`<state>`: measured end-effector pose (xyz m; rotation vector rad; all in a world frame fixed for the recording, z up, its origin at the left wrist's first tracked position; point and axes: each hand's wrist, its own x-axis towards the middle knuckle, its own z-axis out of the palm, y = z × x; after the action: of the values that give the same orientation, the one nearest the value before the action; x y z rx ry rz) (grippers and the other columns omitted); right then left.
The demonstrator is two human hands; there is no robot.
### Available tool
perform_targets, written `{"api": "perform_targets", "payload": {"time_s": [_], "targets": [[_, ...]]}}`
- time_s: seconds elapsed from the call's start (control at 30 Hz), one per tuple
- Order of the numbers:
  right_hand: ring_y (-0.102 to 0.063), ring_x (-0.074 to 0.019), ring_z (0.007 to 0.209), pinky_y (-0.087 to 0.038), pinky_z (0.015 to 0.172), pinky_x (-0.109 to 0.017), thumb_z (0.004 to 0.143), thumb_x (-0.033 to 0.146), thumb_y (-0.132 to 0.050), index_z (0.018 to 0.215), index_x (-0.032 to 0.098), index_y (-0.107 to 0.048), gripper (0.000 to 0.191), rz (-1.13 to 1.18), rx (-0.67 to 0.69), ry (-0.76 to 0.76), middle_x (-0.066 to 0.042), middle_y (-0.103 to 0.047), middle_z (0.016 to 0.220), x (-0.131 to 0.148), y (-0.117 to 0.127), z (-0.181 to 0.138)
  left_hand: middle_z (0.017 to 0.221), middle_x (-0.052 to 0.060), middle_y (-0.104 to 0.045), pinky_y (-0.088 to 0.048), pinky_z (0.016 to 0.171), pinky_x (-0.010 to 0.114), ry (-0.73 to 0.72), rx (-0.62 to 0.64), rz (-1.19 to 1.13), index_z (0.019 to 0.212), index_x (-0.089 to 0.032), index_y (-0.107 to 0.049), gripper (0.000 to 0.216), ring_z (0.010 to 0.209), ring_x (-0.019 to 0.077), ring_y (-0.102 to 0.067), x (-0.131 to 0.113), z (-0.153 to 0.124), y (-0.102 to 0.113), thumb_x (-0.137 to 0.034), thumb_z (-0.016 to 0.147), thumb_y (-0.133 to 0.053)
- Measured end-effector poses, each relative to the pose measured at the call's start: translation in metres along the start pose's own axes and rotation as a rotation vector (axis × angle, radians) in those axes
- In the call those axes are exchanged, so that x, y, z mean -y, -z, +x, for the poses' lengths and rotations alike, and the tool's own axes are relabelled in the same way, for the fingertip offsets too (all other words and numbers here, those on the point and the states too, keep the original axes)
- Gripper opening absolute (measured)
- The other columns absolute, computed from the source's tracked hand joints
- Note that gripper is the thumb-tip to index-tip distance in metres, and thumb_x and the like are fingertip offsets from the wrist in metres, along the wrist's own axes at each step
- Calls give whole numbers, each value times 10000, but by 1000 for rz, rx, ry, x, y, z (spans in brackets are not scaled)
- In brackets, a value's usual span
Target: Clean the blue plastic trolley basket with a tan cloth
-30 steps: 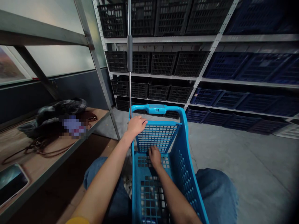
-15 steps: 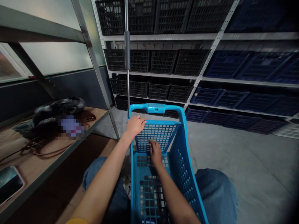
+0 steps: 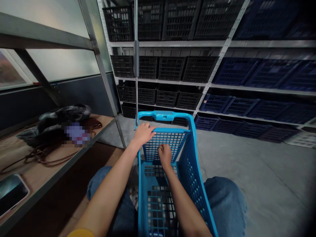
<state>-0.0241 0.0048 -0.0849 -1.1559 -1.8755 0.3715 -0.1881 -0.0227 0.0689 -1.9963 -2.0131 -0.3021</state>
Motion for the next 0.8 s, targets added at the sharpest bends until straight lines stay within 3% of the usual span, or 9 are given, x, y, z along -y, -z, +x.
{"api": "perform_targets", "payload": {"time_s": [0.1,0.2,0.3,0.47,0.57,0.63,0.7,0.8], "targets": [[-529,-214,1003,-431,890,-368,886,206,-452,1064,183,-595,229,115,-222,142,-90,-619,1031,23,26,46,1064,77,-574,-428,843,340,32,32,-16,1242,-314,-601,378,1022,246,-538,-2,4,-1,-455,903,-511],[-502,-228,1078,-411,939,-398,881,172,-438,1118,191,-586,280,117,-248,209,-104,-605,1109,22,33,60,1079,84,-575,-442,847,335,62,34,-78,1217,-276,-611,366,1052,250,-536,-6,8,-6,-417,884,-559],[-508,-226,1062,-418,920,-397,860,139,-419,1085,184,-606,296,101,-128,194,-102,-605,1078,-3,13,34,1120,96,-580,-444,884,332,75,8,-147,1223,-231,-603,384,1090,250,-532,-13,10,-14,-388,873,-587],[-531,-218,1019,-430,907,-375,834,128,-434,1088,184,-621,320,52,71,43,-91,-617,1063,-54,-26,-43,1108,103,-589,-419,946,355,145,-60,-166,1222,-189,-595,399,1079,251,-535,-23,9,-25,-395,881,-578],[-564,-211,941,-441,852,-329,813,107,-458,1015,190,-653,293,3,201,-69,-91,-637,993,-72,-34,-78,1087,109,-580,-420,923,363,140,-84,-145,1203,-182,-600,395,1059,257,-533,-25,9,-28,-417,888,-559],[-574,-201,888,-440,813,-307,811,111,-471,939,194,-662,244,-5,218,-130,-85,-640,932,-73,-35,-85,1079,110,-573,-420,911,368,130,-85,-129,1204,-185,-596,392,1046,260,-533,-26,8,-28,-421,895,-545],[-562,-196,849,-440,794,-310,835,152,-468,875,190,-650,190,16,137,-139,-71,-627,868,-63,-31,-74,1068,107,-568,-419,903,374,127,-89,-117,1230,-195,-579,407,1034,263,-531,-26,6,-27,-424,895,-543],[-533,-198,857,-445,799,-336,872,205,-443,860,182,-623,181,94,-110,-52,-60,-599,838,-29,-10,-24,1056,96,-562,-416,898,373,125,-102,-114,1282,-227,-537,429,1023,260,-528,-27,4,-26,-417,898,-538]]}}
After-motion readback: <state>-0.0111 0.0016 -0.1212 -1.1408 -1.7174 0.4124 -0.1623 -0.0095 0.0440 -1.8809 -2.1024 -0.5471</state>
